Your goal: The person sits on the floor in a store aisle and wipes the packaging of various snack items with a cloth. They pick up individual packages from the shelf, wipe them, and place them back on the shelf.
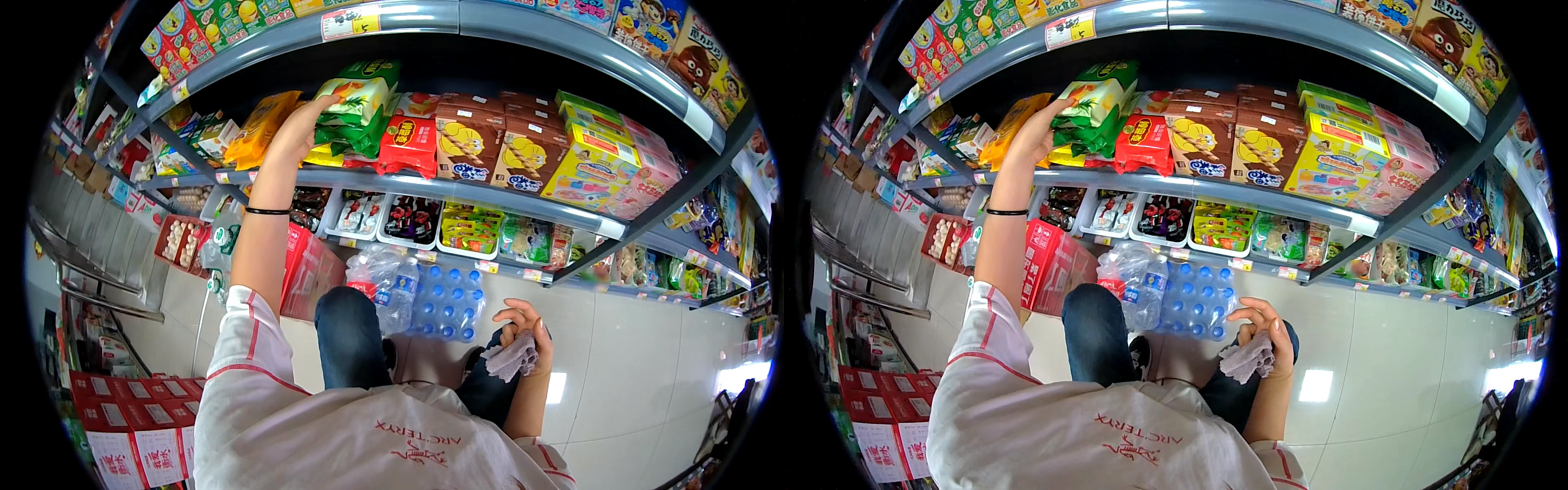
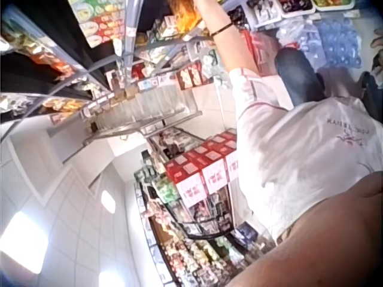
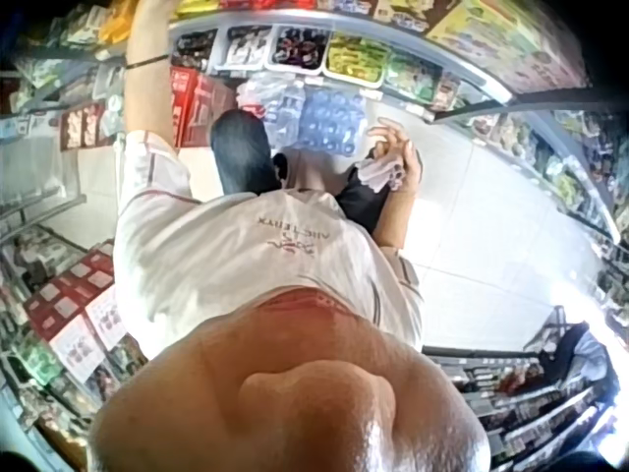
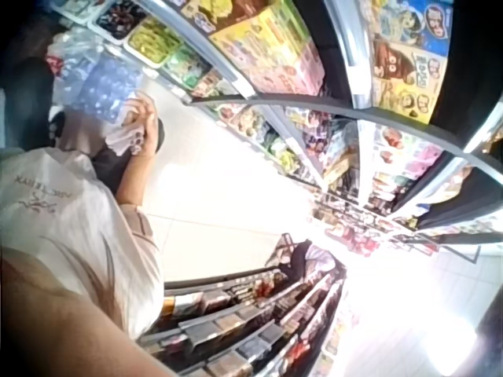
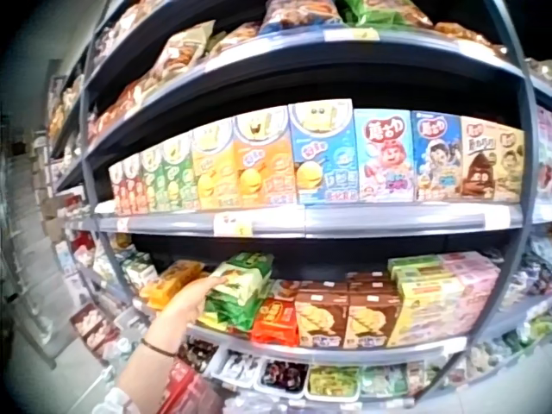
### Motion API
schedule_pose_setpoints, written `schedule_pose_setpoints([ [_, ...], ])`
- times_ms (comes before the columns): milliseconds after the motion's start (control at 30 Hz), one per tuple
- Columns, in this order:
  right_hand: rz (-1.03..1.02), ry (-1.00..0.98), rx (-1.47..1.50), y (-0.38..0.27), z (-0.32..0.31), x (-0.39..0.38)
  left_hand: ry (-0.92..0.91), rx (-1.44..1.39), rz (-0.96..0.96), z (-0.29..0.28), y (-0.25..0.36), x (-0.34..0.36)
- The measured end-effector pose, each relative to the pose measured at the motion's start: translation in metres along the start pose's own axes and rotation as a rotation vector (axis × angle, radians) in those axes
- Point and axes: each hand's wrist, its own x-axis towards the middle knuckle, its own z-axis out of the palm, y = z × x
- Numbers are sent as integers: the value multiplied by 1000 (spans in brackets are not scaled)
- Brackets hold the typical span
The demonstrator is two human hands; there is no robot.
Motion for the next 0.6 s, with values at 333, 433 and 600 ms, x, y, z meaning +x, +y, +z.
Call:
schedule_pose_setpoints([
  [333,3,-1,-19,2,0,3,141,38,-22,36,15,-25],
  [433,16,0,-27,1,2,2,98,-89,0,23,2,-10],
  [600,20,8,-23,1,2,2,77,-204,-14,12,-3,12],
])
